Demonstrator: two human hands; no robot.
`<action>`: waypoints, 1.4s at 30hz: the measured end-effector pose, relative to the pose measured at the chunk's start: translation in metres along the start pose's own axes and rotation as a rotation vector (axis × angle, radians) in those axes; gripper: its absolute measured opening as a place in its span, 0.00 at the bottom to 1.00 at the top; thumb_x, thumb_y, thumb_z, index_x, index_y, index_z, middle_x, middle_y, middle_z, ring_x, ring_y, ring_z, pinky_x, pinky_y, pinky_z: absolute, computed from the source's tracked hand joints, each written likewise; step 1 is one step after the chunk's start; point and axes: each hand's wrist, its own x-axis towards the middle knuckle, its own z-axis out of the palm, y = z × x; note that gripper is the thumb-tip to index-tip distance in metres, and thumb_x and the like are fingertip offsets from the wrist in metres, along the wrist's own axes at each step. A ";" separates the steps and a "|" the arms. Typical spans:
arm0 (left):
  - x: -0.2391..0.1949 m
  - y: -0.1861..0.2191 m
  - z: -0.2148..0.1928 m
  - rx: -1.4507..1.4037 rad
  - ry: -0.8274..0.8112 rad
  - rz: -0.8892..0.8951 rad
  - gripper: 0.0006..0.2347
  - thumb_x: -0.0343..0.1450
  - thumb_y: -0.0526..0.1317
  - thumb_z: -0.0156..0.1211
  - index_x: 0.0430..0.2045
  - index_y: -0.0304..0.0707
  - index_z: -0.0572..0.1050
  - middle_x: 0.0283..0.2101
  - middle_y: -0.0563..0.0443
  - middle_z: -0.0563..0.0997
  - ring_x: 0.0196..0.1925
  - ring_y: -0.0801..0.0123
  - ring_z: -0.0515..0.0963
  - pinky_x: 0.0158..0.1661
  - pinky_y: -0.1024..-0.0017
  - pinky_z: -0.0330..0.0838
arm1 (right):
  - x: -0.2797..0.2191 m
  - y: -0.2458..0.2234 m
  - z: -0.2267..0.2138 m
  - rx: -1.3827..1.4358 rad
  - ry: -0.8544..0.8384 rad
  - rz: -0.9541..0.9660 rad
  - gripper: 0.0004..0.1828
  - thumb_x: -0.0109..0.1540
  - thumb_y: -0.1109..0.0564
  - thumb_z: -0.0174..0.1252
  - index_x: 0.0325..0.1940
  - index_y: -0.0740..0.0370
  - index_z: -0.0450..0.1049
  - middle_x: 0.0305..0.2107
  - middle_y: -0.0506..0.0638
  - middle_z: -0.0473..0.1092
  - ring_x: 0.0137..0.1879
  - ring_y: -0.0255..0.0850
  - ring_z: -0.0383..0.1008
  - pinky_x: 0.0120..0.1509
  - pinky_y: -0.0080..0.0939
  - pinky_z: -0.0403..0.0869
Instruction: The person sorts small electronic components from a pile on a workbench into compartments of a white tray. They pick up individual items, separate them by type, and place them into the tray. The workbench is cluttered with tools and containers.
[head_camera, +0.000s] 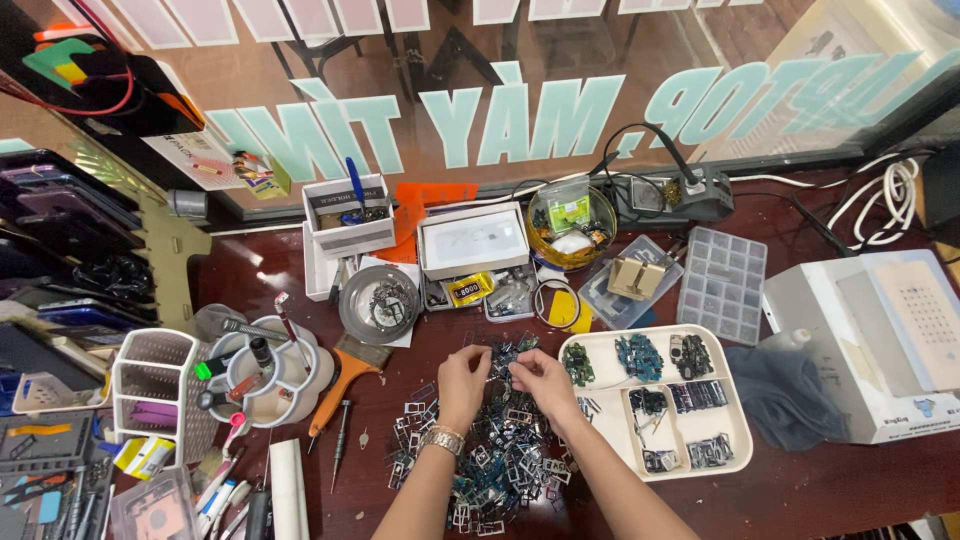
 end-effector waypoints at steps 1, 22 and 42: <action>0.000 -0.002 -0.001 -0.145 -0.069 -0.096 0.10 0.71 0.40 0.63 0.38 0.33 0.85 0.33 0.46 0.86 0.34 0.64 0.84 0.37 0.69 0.77 | -0.002 -0.003 0.002 -0.002 -0.002 -0.005 0.09 0.62 0.59 0.63 0.43 0.65 0.77 0.31 0.43 0.75 0.36 0.30 0.75 0.42 0.31 0.77; -0.017 0.053 0.148 -0.561 -0.471 -0.165 0.08 0.66 0.32 0.68 0.36 0.27 0.79 0.30 0.48 0.85 0.27 0.76 0.82 0.29 0.77 0.79 | -0.021 0.013 -0.160 -0.012 0.128 -0.125 0.09 0.62 0.62 0.63 0.44 0.67 0.75 0.31 0.48 0.75 0.35 0.33 0.75 0.40 0.32 0.76; -0.027 0.087 0.221 0.109 -0.198 0.069 0.05 0.60 0.31 0.68 0.25 0.30 0.79 0.28 0.37 0.82 0.36 0.46 0.83 0.41 0.58 0.76 | -0.030 -0.058 -0.210 -0.850 0.250 -0.183 0.08 0.56 0.61 0.65 0.38 0.62 0.77 0.31 0.55 0.78 0.40 0.50 0.79 0.47 0.48 0.75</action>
